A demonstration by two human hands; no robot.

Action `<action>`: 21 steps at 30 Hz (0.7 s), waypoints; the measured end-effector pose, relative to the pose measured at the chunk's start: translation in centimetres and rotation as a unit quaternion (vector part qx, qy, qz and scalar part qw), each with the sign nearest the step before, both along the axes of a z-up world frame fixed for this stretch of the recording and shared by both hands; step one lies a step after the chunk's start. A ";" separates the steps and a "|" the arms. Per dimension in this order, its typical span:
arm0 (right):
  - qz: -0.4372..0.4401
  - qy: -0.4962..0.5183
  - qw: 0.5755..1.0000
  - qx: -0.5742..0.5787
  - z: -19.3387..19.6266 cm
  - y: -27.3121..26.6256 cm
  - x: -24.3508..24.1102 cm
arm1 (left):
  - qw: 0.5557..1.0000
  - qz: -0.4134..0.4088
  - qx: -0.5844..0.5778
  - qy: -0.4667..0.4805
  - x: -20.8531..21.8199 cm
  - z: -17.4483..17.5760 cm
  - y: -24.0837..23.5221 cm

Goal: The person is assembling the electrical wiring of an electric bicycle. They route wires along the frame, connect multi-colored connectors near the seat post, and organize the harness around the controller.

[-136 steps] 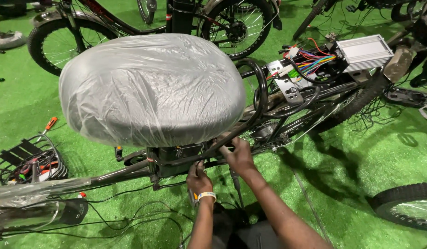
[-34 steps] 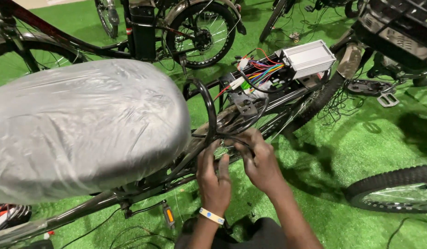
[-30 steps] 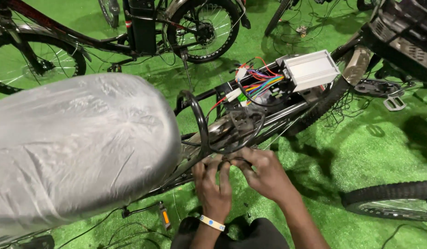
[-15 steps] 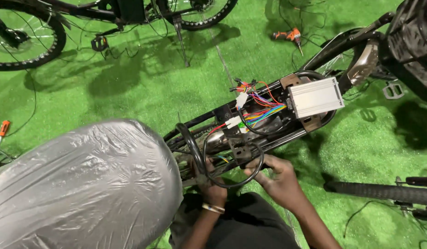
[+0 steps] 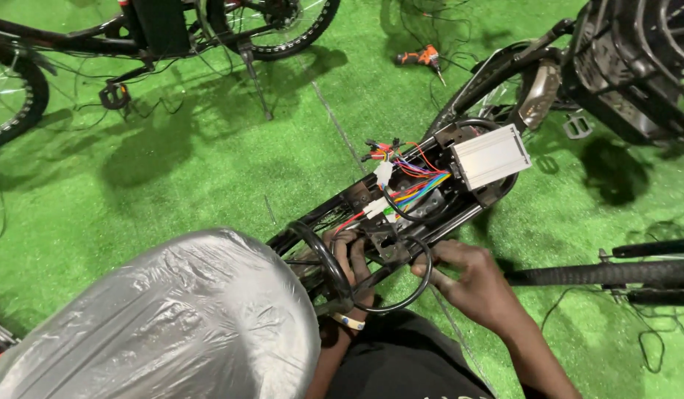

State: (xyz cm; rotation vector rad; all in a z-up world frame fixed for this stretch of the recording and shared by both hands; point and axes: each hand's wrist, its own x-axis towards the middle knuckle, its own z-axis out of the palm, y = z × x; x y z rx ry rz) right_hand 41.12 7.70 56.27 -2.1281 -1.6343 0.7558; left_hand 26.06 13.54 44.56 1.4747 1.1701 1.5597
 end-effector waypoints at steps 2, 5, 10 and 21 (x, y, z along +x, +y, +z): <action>-0.030 -0.016 0.997 0.065 -0.2 -1.0 0.2 | 0.999 0.002 -0.004 0.035 -0.4 -2.5 -0.1; -0.048 0.032 0.956 0.288 2.0 -0.8 -0.7 | 0.999 -0.009 -0.024 0.026 -1.9 -4.4 -0.6; 0.038 0.042 0.942 0.330 2.8 2.1 -1.8 | 0.998 0.015 -0.062 0.009 -1.8 -6.5 -0.3; 0.128 0.121 0.944 0.280 3.6 2.8 0.8 | 0.978 0.116 0.150 -0.088 0.9 -3.0 -0.3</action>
